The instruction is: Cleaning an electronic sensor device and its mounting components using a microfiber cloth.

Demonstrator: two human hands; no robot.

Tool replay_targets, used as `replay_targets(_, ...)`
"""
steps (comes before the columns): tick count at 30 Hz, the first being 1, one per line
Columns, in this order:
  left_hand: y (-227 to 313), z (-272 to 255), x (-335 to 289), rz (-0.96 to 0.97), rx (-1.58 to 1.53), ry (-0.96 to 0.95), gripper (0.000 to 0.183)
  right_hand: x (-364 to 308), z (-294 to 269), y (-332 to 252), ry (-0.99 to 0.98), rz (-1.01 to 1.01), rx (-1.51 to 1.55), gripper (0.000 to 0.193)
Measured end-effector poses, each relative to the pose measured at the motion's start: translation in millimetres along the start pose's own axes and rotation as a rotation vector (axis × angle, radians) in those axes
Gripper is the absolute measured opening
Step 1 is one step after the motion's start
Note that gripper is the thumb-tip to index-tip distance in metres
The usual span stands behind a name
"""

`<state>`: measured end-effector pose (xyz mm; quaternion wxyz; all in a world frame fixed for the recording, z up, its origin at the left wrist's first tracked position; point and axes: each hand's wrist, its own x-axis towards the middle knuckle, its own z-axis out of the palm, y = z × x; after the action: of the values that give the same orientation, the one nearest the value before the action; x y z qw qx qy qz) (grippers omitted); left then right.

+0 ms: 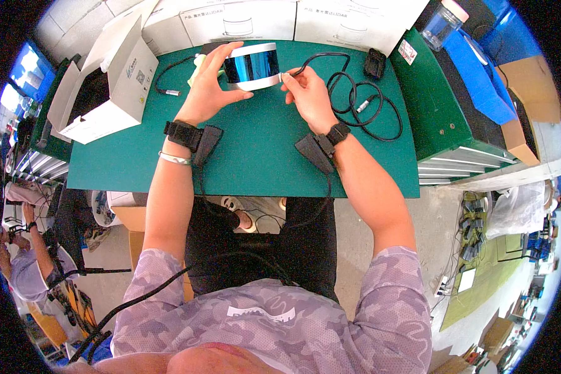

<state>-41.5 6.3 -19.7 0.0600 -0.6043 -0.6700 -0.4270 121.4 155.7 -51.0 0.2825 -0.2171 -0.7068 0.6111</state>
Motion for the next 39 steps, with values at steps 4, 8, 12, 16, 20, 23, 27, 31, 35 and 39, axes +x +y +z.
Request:
replay_targets(4, -0.5, 1.3, -0.4, -0.01, -0.016, 0.005, 0.087, 0.3, -0.5, 0.8, 0.017, -0.023, -0.002, 0.019)
replay_targets(8, -4.8, 3.0, -0.5, 0.026, -0.001, 0.021, 0.087, 0.8, -0.5, 0.1, 0.018, -0.026, -0.01, 0.019)
replay_targets(12, -4.3, 5.9, -0.6, 0.032, 0.018, 0.026, 0.087, 1.1, -0.3, -0.3, 0.029, -0.021, 0.001, 0.019)
replay_targets(16, -0.8, 9.3, -0.8, 0.026, 0.069, 0.067, 0.087, -0.5, 1.6, -0.1, 0.033, -0.084, -0.04, 0.018)
replay_targets(20, 3.0, 8.5, -0.8, 0.039, 0.09, 0.079, 0.088, -2.4, 4.2, -3.9, 0.026, -0.115, -0.073, 0.017)
replay_targets(23, 2.8, 8.5, -0.4, 0.041, 0.097, 0.085, 0.089, -3.1, 4.4, -3.1, -0.002, -0.168, -0.068, 0.016)
replay_targets(27, 1.8, 8.7, -0.5, 0.047, 0.1, 0.09, 0.089, -3.9, 5.3, -4.7, 0.002, -0.162, -0.078, 0.016)
replay_targets(31, 2.0, 8.9, -0.8, 0.047, 0.088, 0.085, 0.089, -3.2, 4.7, -1.6, 0.008, -0.178, -0.073, 0.016)
replay_targets(35, 1.1, 8.5, -1.3, 0.042, 0.08, 0.08, 0.089, -4.1, 5.3, -3.1, 0.005, -0.181, -0.071, 0.016)
replay_targets(39, 1.6, 8.5, -0.3, 0.045, 0.069, 0.078, 0.089, -5.3, 5.6, -5.9, 0.008, -0.164, -0.071, 0.016)
